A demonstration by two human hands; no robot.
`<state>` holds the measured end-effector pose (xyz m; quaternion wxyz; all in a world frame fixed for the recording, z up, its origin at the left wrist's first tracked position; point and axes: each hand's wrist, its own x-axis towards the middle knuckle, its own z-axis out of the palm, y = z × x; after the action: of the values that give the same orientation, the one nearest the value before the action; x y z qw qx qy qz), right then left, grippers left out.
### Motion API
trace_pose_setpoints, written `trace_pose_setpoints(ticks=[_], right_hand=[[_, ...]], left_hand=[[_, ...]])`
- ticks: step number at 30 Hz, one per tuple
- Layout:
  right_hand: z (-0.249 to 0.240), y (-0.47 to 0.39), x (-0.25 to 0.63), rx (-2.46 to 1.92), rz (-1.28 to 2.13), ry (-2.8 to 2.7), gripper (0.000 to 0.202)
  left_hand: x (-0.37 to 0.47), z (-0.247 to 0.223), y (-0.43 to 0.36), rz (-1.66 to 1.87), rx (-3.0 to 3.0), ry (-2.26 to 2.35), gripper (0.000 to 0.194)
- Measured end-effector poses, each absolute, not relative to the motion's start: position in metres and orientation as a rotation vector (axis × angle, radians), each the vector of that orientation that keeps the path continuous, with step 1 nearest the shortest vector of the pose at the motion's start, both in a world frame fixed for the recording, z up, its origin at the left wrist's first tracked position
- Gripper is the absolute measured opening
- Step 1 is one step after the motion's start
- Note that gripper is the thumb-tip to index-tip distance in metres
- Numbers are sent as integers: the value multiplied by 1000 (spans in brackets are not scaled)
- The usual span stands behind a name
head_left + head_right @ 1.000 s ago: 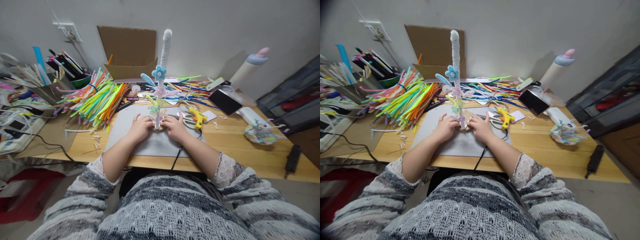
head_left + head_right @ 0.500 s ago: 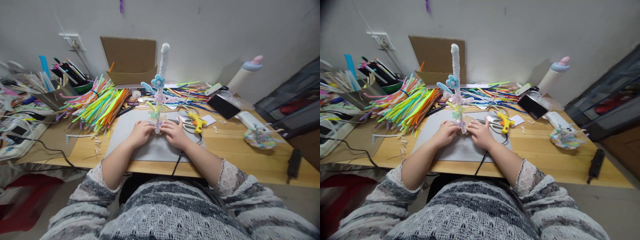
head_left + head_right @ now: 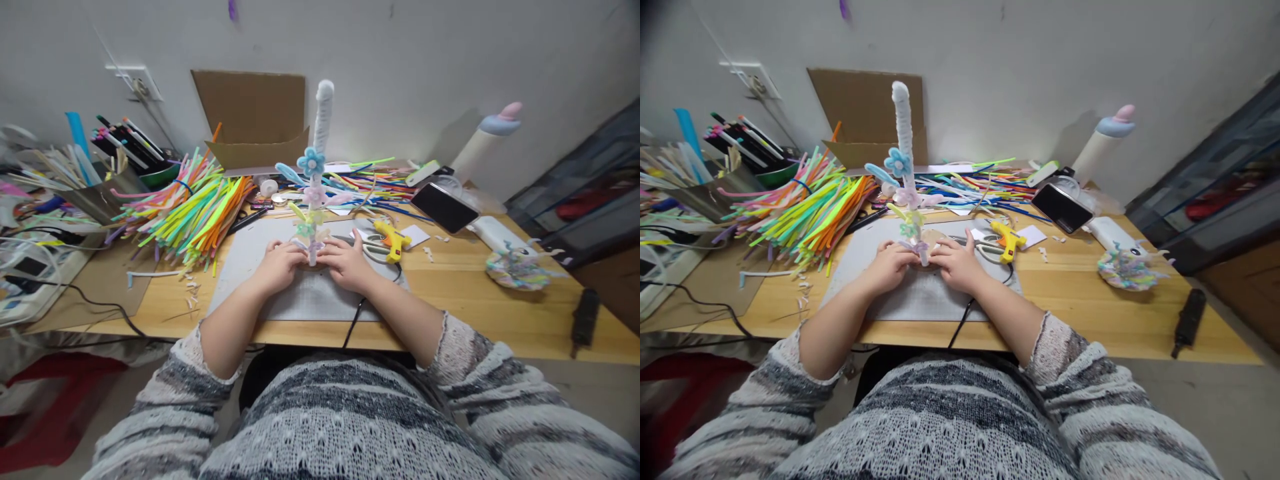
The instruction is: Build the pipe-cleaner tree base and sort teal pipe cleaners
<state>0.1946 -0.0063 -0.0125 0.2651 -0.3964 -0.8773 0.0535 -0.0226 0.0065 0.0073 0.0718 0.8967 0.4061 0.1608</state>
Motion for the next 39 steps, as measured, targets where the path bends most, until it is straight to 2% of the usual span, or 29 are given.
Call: trace_pose_setpoints(ticks=[25,32,39], right_hand=[[-10,-5,187,-1119,101,-2385,42],[-18,-5,194,-1098,94,-2221,39],[-20,3,200,-1331,199,-2025,52]], left_hand=[[-22,-6,17,653,2638,1207,41],[-26,-11,18,702,2594,1181,42],[-31,-10,27,894,2224,1622,33]])
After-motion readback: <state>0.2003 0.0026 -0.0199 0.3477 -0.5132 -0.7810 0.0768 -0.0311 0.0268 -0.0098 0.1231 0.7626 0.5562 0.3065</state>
